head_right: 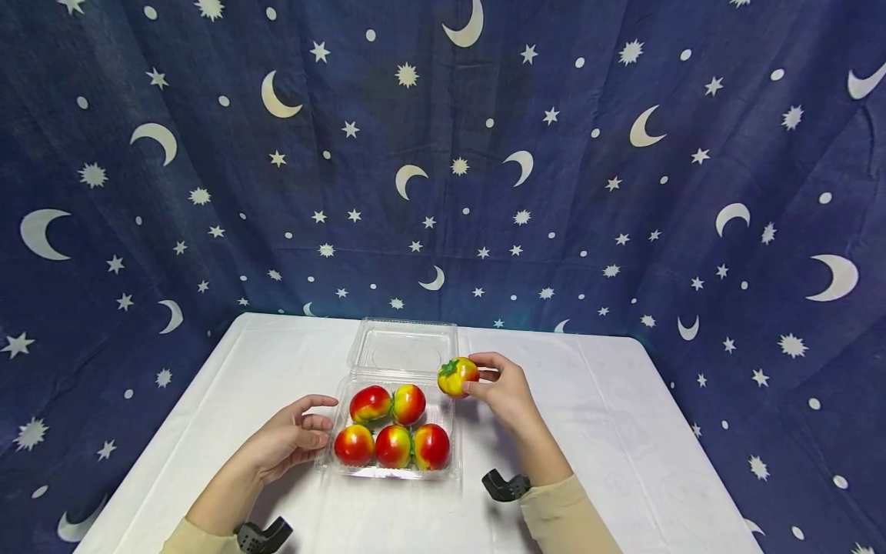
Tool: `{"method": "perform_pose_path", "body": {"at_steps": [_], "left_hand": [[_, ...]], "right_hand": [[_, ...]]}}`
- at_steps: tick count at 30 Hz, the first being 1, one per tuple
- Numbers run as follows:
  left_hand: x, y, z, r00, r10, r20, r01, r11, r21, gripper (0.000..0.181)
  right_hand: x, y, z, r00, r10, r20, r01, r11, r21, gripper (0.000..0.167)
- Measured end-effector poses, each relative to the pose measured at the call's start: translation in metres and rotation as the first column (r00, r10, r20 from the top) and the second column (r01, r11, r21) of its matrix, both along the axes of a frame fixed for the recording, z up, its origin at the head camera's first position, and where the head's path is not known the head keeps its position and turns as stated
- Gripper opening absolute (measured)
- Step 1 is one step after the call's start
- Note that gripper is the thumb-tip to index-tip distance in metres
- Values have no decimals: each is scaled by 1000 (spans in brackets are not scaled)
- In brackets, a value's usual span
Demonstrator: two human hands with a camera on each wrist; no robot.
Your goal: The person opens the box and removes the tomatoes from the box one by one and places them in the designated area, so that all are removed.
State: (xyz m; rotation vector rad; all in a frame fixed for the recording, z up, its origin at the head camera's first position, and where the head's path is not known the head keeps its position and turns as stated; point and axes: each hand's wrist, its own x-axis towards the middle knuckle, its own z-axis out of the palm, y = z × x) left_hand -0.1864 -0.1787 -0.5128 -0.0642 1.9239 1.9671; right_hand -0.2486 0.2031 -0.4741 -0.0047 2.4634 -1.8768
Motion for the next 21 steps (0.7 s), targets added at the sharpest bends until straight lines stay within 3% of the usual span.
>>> {"method": "perform_pose_path", "body": {"at_steps": [11,21], "left_hand": [[-1,1,-1,1000,1,-2,-1,1000,-8,70],[0,0,0,1000,3,-3,-3,1000,-12,70]], "right_hand": [[-4,10,-6,996,-50,76,60,989,-132,55],[-9,19,-12,991,-90,102,107,978,-177,57]]}}
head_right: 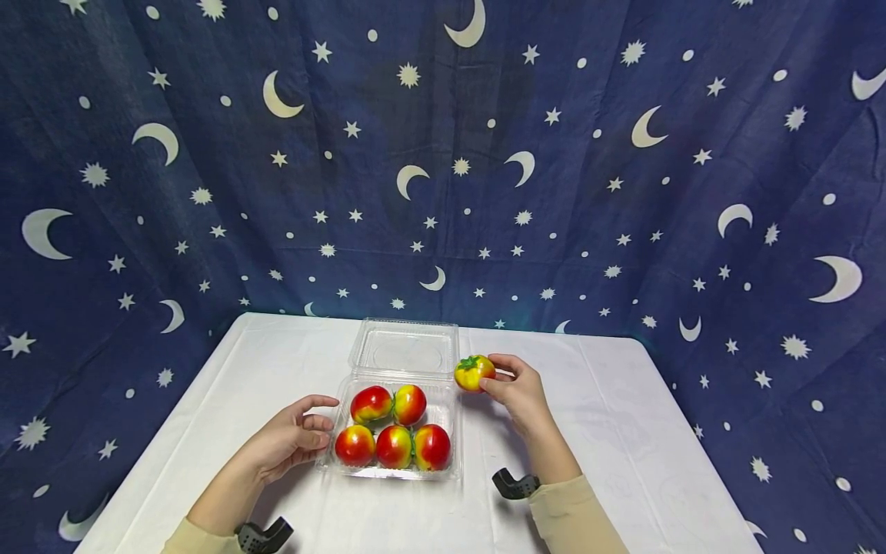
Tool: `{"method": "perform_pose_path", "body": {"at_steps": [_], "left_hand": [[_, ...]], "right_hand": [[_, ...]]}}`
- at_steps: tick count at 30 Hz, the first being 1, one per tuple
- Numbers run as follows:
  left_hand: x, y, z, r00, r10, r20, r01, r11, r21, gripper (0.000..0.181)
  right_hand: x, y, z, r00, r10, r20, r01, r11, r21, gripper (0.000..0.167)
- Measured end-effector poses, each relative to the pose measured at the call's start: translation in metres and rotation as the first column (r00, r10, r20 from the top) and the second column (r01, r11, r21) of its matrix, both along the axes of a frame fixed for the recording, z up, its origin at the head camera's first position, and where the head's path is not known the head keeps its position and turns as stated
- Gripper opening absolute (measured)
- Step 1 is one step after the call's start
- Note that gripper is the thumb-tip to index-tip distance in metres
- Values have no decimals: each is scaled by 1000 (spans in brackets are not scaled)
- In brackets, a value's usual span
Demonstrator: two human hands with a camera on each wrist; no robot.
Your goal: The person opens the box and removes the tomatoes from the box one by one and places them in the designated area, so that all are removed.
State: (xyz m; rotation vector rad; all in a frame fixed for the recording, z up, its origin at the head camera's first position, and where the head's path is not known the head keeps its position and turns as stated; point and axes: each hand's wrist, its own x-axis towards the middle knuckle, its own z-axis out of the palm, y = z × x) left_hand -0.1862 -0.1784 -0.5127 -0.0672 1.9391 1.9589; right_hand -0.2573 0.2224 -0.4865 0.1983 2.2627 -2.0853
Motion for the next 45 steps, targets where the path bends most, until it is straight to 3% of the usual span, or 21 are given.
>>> {"method": "perform_pose_path", "body": {"at_steps": [23,45], "left_hand": [[0,-1,1,1000,-5,5,5,1000,25,71],[1,-1,2,1000,-1,10,1,1000,21,71]], "right_hand": [[-15,17,-29,993,-72,98,72,997,2,58],[-19,17,-48,991,-80,112,82,997,-13,57]]}}
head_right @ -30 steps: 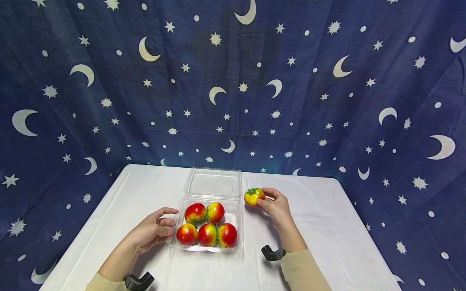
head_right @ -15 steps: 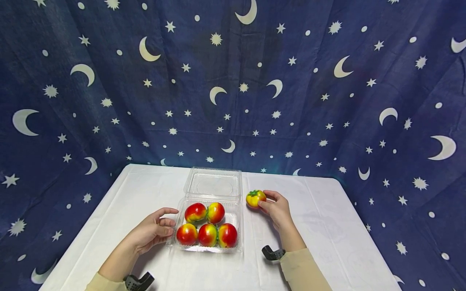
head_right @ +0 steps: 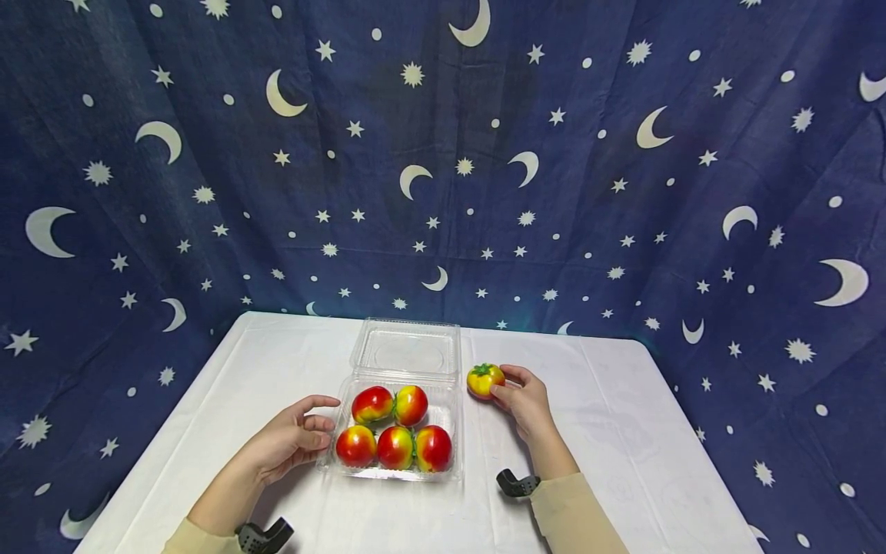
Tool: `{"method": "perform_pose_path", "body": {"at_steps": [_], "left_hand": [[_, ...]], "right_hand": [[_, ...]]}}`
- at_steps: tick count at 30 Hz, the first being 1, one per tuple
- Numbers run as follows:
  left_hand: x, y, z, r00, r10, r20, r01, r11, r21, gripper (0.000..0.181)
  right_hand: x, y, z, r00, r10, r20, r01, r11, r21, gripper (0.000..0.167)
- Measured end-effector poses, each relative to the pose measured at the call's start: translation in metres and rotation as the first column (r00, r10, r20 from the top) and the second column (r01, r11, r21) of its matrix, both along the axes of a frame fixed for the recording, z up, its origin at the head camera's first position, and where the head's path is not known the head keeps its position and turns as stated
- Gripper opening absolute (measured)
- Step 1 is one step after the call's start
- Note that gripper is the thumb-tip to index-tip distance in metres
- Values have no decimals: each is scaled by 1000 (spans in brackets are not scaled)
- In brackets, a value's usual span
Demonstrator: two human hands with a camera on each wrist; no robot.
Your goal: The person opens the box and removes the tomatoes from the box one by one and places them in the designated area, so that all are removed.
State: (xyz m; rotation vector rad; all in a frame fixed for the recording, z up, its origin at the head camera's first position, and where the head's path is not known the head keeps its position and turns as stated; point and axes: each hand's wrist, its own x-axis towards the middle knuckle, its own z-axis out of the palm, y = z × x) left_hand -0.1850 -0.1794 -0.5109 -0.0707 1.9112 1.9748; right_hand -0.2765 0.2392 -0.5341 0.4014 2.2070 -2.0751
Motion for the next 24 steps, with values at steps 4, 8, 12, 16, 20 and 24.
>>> {"method": "perform_pose_path", "body": {"at_steps": [4,8,12,16,20,24], "left_hand": [[0,0,0,1000,-2,-3,2,1000,-3,71],[0,0,0,1000,-2,-4,2,1000,-3,71],[0,0,0,1000,-1,-4,1,1000,2,71],[1,1,0,1000,1,-3,-1,1000,4,71],[1,1,0,1000,6,-2,-6,1000,2,70],[0,1,-1,1000,5,-4,-5,1000,1,71]], "right_hand": [[0,1,0,1000,5,1,-5,1000,4,57],[0,2,0,1000,6,7,-6,1000,7,58],[2,4,-1,1000,5,16,-5,1000,1,58],[4,4,0,1000,7,24,-7,1000,-3,60],[6,5,3,999,3,33,-3,1000,4,60],[8,5,5,1000,-5,30,5,1000,25,58]]}}
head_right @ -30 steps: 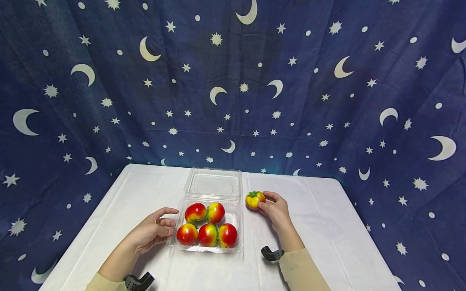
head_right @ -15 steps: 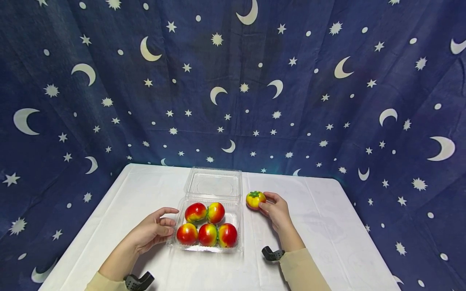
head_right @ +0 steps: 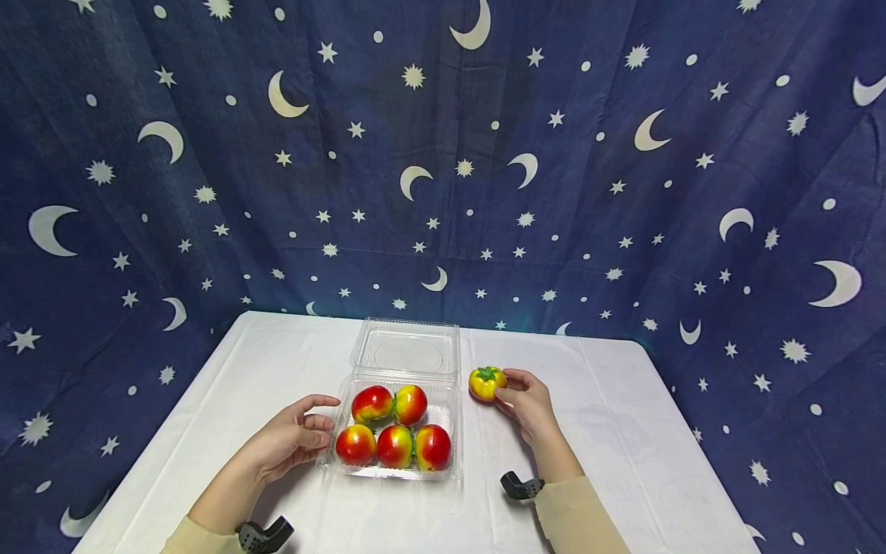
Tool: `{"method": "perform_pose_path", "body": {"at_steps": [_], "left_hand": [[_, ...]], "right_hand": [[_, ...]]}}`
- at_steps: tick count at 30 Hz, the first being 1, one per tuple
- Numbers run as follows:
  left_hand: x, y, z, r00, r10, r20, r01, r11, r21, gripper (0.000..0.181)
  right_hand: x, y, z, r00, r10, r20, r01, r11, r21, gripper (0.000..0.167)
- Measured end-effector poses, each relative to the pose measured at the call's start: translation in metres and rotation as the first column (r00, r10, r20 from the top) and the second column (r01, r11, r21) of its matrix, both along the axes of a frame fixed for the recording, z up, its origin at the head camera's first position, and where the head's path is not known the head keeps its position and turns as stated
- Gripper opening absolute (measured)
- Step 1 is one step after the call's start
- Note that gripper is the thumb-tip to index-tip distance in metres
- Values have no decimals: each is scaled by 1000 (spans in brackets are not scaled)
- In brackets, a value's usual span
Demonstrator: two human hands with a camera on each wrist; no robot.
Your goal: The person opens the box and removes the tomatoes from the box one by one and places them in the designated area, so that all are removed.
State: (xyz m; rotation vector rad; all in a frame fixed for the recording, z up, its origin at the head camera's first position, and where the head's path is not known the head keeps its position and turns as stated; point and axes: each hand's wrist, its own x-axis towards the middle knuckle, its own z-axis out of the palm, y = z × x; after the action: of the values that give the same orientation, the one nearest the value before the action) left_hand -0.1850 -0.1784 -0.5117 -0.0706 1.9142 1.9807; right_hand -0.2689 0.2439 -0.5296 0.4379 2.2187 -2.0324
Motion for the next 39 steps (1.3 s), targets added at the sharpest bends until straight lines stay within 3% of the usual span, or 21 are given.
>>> {"method": "perform_pose_path", "body": {"at_steps": [7,20,39], "left_hand": [[0,1,1,1000,9,6,-8,1000,-8,71],[0,0,0,1000,10,4,-10,1000,-7,71],[0,0,-1,1000,15,7,-15,1000,-5,70]], "right_hand": [[2,2,0,1000,-22,4,22,999,40,54],[1,-1,-6,999,-35,1,35,999,14,53],[7,17,5,1000,-21,-23,21,1000,2,62]]}}
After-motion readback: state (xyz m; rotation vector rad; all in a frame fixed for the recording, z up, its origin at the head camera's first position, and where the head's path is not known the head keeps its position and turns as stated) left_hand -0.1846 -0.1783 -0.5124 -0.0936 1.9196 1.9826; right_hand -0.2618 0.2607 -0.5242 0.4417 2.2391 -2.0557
